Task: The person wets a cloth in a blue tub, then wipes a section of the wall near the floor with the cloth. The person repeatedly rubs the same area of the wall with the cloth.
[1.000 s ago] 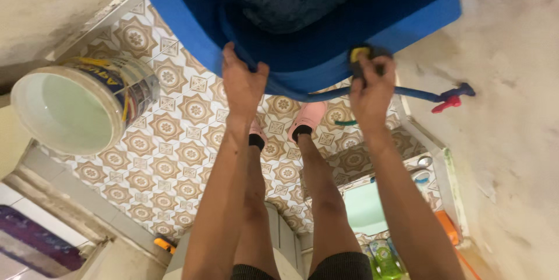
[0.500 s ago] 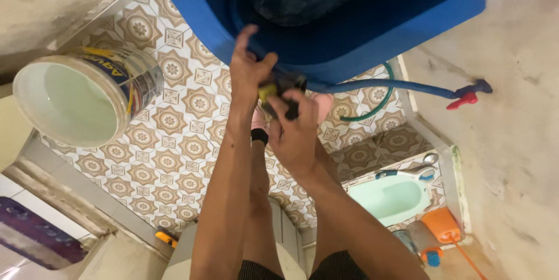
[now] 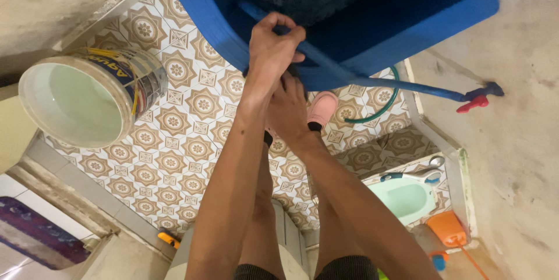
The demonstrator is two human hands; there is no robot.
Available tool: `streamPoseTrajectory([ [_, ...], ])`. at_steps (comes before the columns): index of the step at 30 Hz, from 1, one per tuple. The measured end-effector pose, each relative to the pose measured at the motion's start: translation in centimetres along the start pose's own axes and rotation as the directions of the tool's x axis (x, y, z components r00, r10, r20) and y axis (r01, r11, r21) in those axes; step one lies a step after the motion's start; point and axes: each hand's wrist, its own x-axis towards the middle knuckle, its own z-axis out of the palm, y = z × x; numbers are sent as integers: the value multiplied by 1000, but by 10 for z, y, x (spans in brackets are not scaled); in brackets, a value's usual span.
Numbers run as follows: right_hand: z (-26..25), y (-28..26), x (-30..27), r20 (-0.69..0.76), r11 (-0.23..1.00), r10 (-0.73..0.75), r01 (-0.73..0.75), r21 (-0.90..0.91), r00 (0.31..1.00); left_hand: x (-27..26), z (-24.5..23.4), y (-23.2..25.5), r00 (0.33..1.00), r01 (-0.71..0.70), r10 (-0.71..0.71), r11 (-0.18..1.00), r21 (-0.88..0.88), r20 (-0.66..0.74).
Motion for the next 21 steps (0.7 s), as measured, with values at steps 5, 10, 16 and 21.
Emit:
streamPoseTrajectory([
  [5, -27, 49, -35, -107, 998, 67, -67, 1, 992, 2, -2, 9, 998, 55, -55, 998, -5, 27],
  [10, -82, 98, -42, -84, 983, 173, -177, -46, 981, 0, -2, 7, 993, 46, -39, 997, -55, 108],
  [16, -83, 81, -28, -192, 936, 318, -339, -89, 928, 7, 1, 5, 983, 58, -38, 992, -109, 177],
  [21, -34, 39, -18, -240, 907, 406, -421, -14, 882, 20, -9, 5, 979, 84, -73, 995, -50, 188],
])
